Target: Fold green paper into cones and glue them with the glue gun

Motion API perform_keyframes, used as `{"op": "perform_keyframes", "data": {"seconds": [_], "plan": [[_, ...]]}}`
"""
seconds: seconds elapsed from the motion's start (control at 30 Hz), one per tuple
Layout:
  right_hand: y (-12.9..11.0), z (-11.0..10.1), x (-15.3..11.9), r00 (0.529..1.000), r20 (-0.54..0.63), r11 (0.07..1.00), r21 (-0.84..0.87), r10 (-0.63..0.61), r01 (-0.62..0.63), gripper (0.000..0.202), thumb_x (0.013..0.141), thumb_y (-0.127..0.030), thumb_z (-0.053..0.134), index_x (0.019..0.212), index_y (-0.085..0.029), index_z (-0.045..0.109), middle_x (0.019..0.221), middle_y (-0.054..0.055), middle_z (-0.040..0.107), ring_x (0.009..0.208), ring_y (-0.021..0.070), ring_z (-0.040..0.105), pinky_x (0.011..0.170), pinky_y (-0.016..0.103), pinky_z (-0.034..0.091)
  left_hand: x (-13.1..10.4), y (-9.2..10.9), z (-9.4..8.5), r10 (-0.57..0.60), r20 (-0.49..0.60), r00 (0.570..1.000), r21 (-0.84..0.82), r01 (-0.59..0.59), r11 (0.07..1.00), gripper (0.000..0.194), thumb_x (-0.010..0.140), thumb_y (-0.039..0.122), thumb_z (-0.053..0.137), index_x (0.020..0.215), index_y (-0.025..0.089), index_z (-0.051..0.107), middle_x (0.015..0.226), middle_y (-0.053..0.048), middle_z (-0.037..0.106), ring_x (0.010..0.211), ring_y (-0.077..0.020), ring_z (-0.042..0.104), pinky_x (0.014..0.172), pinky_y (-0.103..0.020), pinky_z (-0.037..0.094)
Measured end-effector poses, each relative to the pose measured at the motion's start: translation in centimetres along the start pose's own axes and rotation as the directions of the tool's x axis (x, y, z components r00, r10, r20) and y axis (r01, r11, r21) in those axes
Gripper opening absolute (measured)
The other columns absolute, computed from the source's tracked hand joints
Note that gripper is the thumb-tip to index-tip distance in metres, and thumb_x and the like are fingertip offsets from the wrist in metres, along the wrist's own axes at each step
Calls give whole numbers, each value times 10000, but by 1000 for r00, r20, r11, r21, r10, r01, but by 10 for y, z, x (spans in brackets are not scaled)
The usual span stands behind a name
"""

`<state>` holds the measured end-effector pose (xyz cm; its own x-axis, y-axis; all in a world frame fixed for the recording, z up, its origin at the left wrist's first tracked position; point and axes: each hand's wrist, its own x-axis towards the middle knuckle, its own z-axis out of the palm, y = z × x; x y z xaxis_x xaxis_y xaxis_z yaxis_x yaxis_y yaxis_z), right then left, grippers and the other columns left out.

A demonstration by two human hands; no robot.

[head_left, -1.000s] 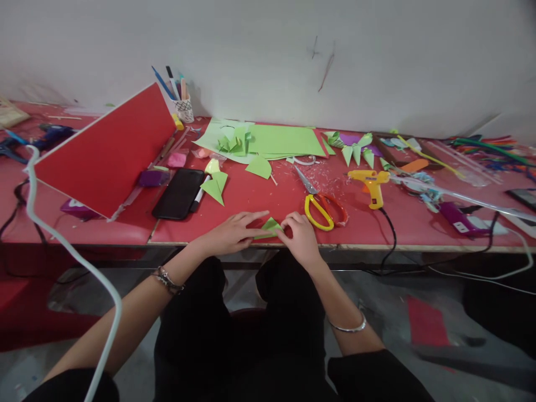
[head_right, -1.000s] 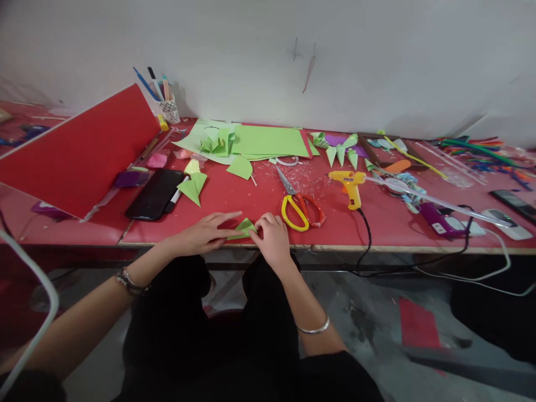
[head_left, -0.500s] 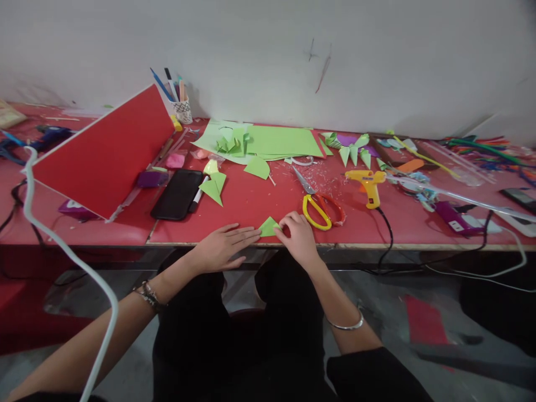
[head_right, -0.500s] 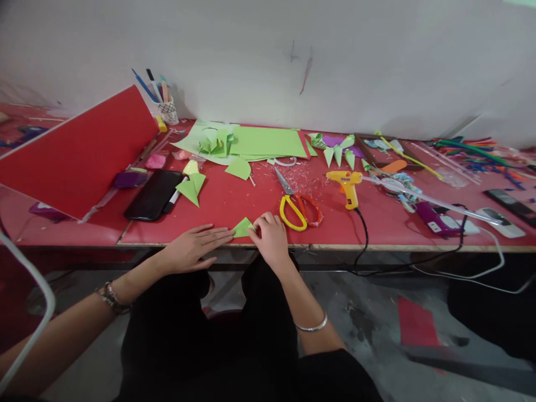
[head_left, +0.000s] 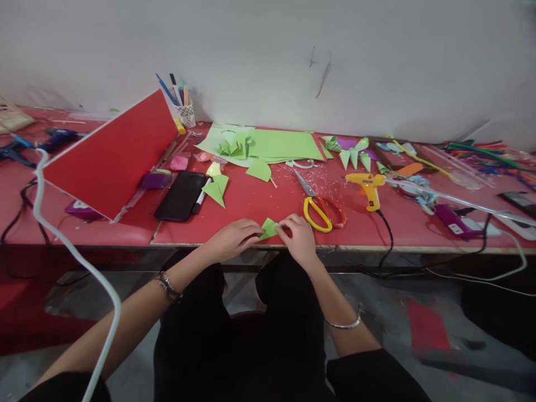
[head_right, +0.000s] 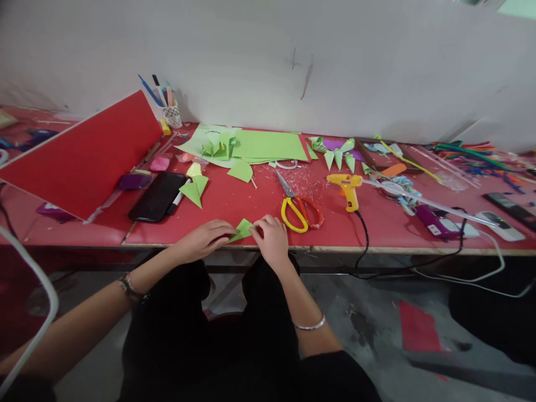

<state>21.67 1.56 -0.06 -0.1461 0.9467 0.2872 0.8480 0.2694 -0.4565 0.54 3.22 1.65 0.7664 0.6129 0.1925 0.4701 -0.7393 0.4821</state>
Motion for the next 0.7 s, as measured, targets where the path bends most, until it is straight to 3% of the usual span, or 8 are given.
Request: {"op": "perform_keyframes", "data": {"seconds": [0.13, 0.23, 0.3, 0.4, 0.5, 0.7], "plan": [[2, -2, 4, 999, 40, 999, 41, -36, 34, 185, 835, -351, 498, 799, -208, 610, 812, 22, 581, 788, 166, 518, 709, 280, 347, 16, -12, 7, 22, -31, 999, -65, -24, 998, 289, 847, 224, 480, 1125, 163, 528, 978, -83, 548, 892, -162, 513, 795, -286, 428], [2, -2, 7, 994, 75, 997, 37, -75, 73, 206, 851, -361, 471, 810, -209, 604, 794, 20, 572, 776, 158, 518, 689, 268, 335, 18, -15, 5, -8, -5, 1000, -149, 7, 989, 382, 796, 239, 567, 1161, 152, 496, 921, -63, 544, 800, -135, 520, 729, -249, 444], [1, -1, 9, 992, 89, 996, 8, -85, 84, 234, 863, -370, 446, 792, -199, 589, 769, 20, 564, 747, 151, 511, 668, 262, 322, 19, -12, 5, -44, -27, 999, -170, 38, 985, 338, 793, 256, 574, 1110, 152, 523, 891, -51, 550, 764, -124, 523, 705, -238, 443], [-1, 0, 11, 992, 91, 995, -34, -86, 89, 279, 873, -394, 416, 758, -187, 563, 731, 19, 554, 697, 141, 493, 633, 255, 300, 22, -6, 12, -120, -121, 985, -129, 104, 986, 213, 831, 283, 521, 980, 141, 574, 828, -43, 549, 733, -125, 517, 679, -242, 435], [-2, 0, 13, 992, 92, 994, -52, -87, 92, 317, 882, -408, 389, 720, -182, 539, 697, 15, 542, 662, 134, 480, 615, 250, 290, 25, -1, 22, -160, -188, 969, -58, 152, 987, 244, 837, 333, 506, 948, 131, 585, 777, -36, 517, 690, -128, 493, 645, -249, 426], [-2, 1, 16, 991, 102, 993, -72, -86, 94, 343, 881, -421, 386, 674, -181, 515, 676, 8, 532, 625, 122, 463, 588, 244, 280, 26, 0, 24, -167, -198, 966, -59, 158, 986, 225, 833, 295, 517, 952, 118, 589, 771, -32, 502, 669, -118, 487, 617, -233, 418]]}}
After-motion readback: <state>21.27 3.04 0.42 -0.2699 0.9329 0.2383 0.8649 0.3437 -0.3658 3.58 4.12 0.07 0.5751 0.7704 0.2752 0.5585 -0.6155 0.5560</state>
